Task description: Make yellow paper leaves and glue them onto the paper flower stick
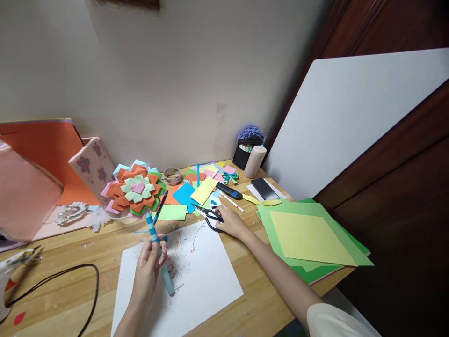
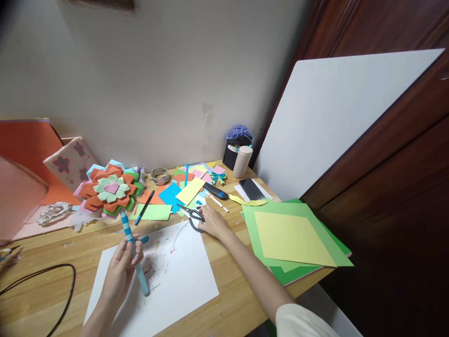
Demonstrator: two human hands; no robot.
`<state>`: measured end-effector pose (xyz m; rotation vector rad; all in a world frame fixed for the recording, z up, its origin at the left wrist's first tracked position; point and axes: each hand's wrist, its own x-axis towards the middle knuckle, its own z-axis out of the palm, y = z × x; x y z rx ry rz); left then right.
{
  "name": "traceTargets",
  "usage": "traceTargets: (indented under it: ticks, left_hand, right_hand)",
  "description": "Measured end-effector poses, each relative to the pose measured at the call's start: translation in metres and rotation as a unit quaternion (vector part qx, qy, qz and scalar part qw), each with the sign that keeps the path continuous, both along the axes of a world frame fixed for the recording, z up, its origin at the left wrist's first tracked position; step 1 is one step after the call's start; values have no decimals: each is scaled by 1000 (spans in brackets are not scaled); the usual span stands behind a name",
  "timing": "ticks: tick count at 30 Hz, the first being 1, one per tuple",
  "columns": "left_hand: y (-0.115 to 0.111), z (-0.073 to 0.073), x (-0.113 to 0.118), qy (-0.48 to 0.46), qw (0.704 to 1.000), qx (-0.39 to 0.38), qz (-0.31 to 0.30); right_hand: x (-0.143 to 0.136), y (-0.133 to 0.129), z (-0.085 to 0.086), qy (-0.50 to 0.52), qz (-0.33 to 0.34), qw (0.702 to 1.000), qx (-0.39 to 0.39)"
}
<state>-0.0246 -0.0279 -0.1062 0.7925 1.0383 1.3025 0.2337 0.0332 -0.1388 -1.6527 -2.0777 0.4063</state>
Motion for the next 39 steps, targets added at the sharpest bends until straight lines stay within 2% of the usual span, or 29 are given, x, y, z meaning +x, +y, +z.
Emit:
traceTargets:
  ticks: [2,4,9,12,16,18,21,24,26,29,33,36,39]
  left_hand:
    - [0,-2,2,4,1000,-1,-5]
    - [-1,-3,5,12,1000,0,-21]
    - [-1,3,13,12,997,0,-76]
    - [5,13,23,12,993,10,-113]
    - [17,27,41,26,990,28,-133]
    - [22,32,52,28,990,39,-130]
    - [26,36,66,27,992,46,-114]
    - [30,38,79,28,993,65,-95]
    - [33,40,87,28,992,86,-87]
    - [39,44,96,32,992,106,-68]
    - [48,45,97,33,995,91,-37]
    - [54,43,92,36,995,89,-33]
    - [58,41,84,43,994,91,-33]
  right_hand:
    - [7,1,3,-3,-13,1000,7]
    - [26,5,7,-12,-46,999,16]
    - [114,11,13,-72,-183,980,16]
    - [151,6,10,-103,-190,976,11]
    - [161,-4,8,-127,-175,976,39]
    - [157,-8,14,-134,-180,973,62]
    - [141,-14,33,-131,-187,965,128]
    - [109,-14,59,-97,-164,952,240]
    - [78,-9,76,-71,-114,953,271]
    - [28,3,94,-50,-40,962,267]
    - [-24,21,106,18,26,974,225]
    - [-45,34,110,128,74,978,147]
    - [-54,44,113,206,129,966,85]
